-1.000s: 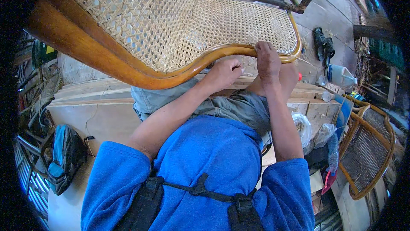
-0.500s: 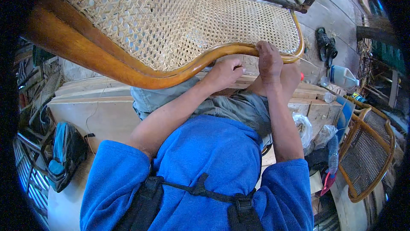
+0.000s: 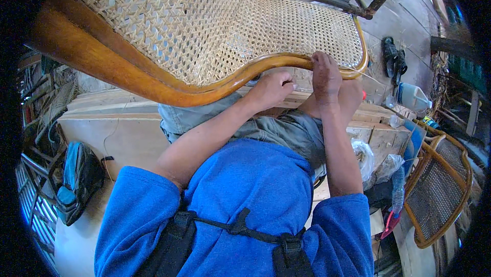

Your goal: The person is weaving a cane seat for a wooden chair. They use a hammer to tap the cane strips into the grooves of the chair frame and pull the strips tight with their hands to secure the weave.

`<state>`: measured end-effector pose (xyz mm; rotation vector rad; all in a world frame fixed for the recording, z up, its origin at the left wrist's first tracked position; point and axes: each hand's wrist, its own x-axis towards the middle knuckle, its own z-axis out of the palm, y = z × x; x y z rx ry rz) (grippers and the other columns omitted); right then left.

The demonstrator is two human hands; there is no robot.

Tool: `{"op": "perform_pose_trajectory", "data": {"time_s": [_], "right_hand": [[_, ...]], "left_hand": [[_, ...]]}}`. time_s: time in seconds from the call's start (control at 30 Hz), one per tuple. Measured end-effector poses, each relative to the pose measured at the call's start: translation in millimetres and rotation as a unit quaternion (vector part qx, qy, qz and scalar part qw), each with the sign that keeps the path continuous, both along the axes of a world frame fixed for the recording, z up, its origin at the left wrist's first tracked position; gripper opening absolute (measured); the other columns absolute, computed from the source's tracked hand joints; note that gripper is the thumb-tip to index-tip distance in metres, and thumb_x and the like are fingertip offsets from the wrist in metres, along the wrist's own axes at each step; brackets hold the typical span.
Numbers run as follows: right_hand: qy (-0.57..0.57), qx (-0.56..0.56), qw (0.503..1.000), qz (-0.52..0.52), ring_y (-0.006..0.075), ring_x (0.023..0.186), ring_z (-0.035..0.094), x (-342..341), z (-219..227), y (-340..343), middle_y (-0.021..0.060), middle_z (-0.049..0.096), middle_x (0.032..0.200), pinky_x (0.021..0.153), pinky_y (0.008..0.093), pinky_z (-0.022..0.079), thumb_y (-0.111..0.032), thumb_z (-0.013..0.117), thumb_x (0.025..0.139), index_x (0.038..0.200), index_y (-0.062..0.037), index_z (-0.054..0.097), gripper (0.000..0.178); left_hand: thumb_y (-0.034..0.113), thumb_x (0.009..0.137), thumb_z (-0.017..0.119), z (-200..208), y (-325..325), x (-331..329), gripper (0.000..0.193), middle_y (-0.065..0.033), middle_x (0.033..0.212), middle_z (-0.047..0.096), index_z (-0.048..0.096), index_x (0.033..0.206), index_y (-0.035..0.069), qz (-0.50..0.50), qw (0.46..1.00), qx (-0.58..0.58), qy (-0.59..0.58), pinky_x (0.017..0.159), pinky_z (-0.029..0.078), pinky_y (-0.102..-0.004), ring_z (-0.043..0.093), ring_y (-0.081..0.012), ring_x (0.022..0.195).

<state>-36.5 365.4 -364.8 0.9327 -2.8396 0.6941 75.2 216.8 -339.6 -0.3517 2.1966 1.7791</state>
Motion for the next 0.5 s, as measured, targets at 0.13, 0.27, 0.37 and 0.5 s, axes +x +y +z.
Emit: {"op": "perform_pose_trajectory", "data": {"time_s": [0.13,0.27,0.37,0.5], "right_hand": [[0.009,0.041,0.999,0.007,0.0288,0.080,0.059,2,4,-2,0.0095,0.060,0.085,0.067,0.0381,0.049,-0.012,0.055,0.085,0.092,-0.0097,0.057,0.008],[0.045,0.038,0.998,0.038,0.0277,0.081,0.059,4,12,-7,0.0094,0.060,0.085,0.067,0.0362,0.048,-0.013,0.054,0.087,0.091,-0.0085,0.057,0.007],[0.017,0.033,0.999,0.012,0.0273,0.081,0.059,2,5,-3,0.0090,0.059,0.087,0.066,0.0377,0.049,-0.015,0.053,0.087,0.093,-0.0098,0.056,0.009],[-0.002,0.049,0.999,0.023,0.0274,0.081,0.059,-2,12,-5,0.0087,0.059,0.087,0.065,0.0378,0.049,-0.016,0.051,0.088,0.093,-0.0093,0.056,0.009]], "left_hand": [[0.025,0.083,0.054,0,1,1,0.029,-0.0199,0.082,0.063,0.063,0.093,-0.001,0.007,1.000,-0.002,0.006,0.072,0.047,-0.0389,0.062,-0.0290,0.079],[0.025,0.083,0.055,-6,2,1,0.030,-0.0198,0.082,0.063,0.063,0.093,-0.001,0.011,1.000,0.004,0.004,0.072,0.047,-0.0388,0.062,-0.0287,0.079],[0.025,0.083,0.055,-1,-1,1,0.029,-0.0195,0.080,0.063,0.063,0.092,-0.001,0.005,1.000,0.002,-0.015,0.071,0.047,-0.0388,0.062,-0.0283,0.077],[0.025,0.083,0.055,-4,1,2,0.028,-0.0187,0.077,0.063,0.063,0.090,-0.001,0.005,1.000,-0.009,-0.006,0.069,0.047,-0.0391,0.062,-0.0278,0.074]]}}
